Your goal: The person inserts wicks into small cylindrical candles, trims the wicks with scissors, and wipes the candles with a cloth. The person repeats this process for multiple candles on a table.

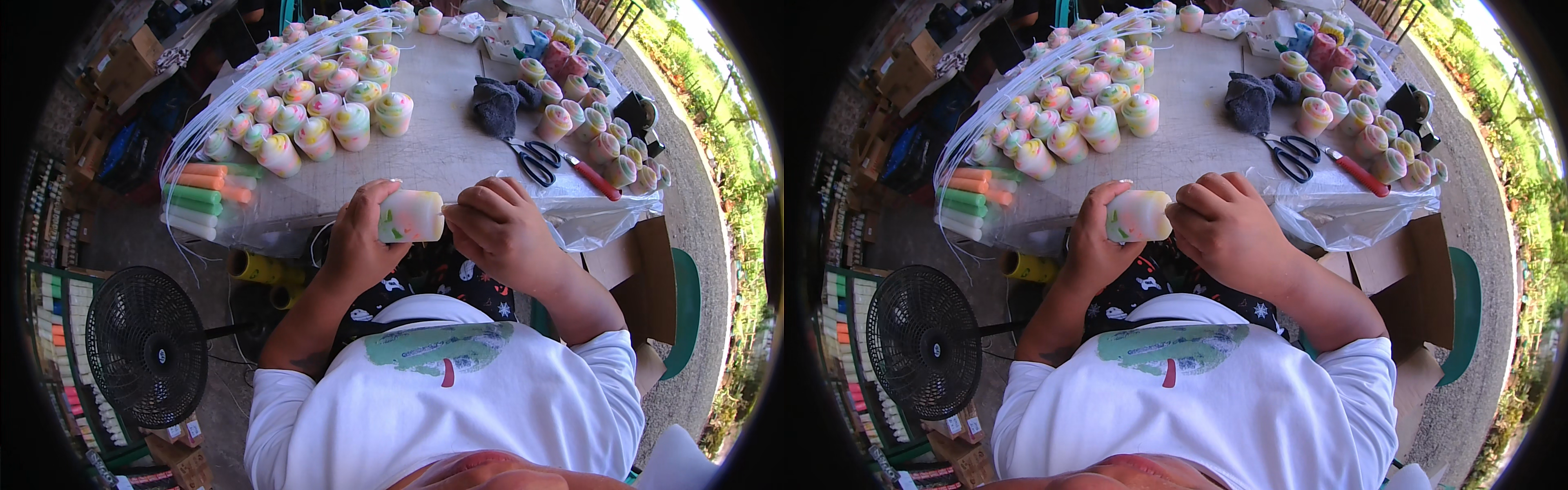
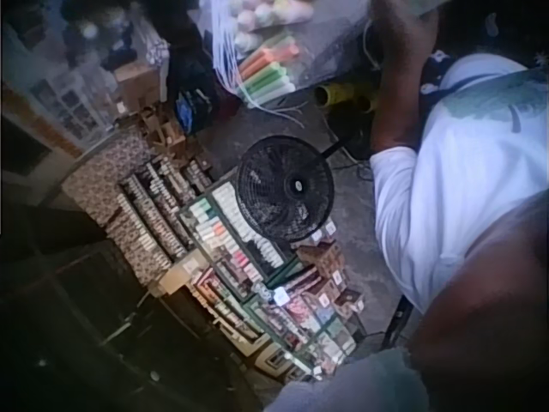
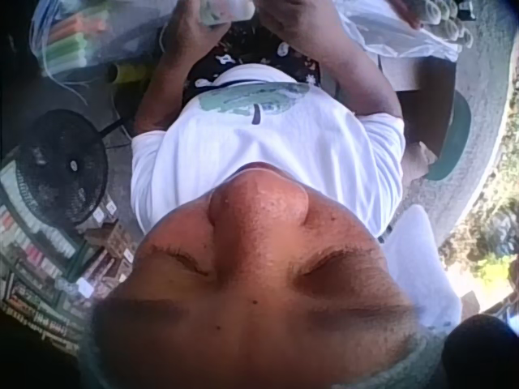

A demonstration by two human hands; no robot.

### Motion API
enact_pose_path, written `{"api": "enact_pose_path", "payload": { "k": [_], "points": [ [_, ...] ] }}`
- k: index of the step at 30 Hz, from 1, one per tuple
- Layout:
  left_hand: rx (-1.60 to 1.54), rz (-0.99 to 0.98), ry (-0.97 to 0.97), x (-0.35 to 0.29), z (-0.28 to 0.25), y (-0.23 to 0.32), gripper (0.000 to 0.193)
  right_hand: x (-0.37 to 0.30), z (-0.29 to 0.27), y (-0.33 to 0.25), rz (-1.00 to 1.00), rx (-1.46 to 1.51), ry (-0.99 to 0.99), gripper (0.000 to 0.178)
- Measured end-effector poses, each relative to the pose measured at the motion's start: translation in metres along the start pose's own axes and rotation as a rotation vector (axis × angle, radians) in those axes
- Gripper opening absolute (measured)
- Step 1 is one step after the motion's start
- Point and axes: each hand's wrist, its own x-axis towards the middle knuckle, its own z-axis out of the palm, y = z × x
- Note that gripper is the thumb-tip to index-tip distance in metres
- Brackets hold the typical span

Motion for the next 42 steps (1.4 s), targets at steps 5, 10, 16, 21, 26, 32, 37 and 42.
{"api": "enact_pose_path", "payload": {
  "k": [5, 10, 16, 21, 26, 32, 37, 42],
  "points": [
    [0.004, -0.002, -0.005, 0.0, -0.001, 0.0, 0.065, 0.004, -0.002, -0.002, -0.046, -0.075, -0.041, 0.025],
    [0.016, -0.022, -0.022, -0.002, -0.001, -0.001, 0.065, 0.004, 0.001, -0.005, -0.059, -0.136, -0.089, 0.026],
    [0.046, -0.022, -0.055, -0.004, -0.001, -0.001, 0.066, 0.007, -0.001, -0.012, -0.005, -0.096, -0.171, 0.03],
    [-0.114, -0.129, -0.076, -0.006, 0.002, -0.003, 0.065, 0.004, -0.007, 0.004, 0.138, 0.267, -0.127, 0.029],
    [-0.317, -0.239, -0.107, -0.012, 0.009, -0.001, 0.066, -0.009, 0.012, 0.011, 0.525, 0.961, -0.011, 0.025],
    [-0.35, -0.231, -0.117, -0.013, 0.014, 0.002, 0.068, -0.022, 0.044, 0.014, 0.647, 1.431, 0.114, 0.025],
    [-0.287, -0.192, -0.11, -0.017, 0.019, -0.002, 0.069, -0.02, 0.043, 0.016, 0.801, 1.721, 0.026, 0.026],
    [-0.315, -0.189, -0.152, -0.018, 0.026, -0.007, 0.068, -0.025, 0.05, 0.022, 0.771, 1.702, -0.016, 0.028]
  ]
}}
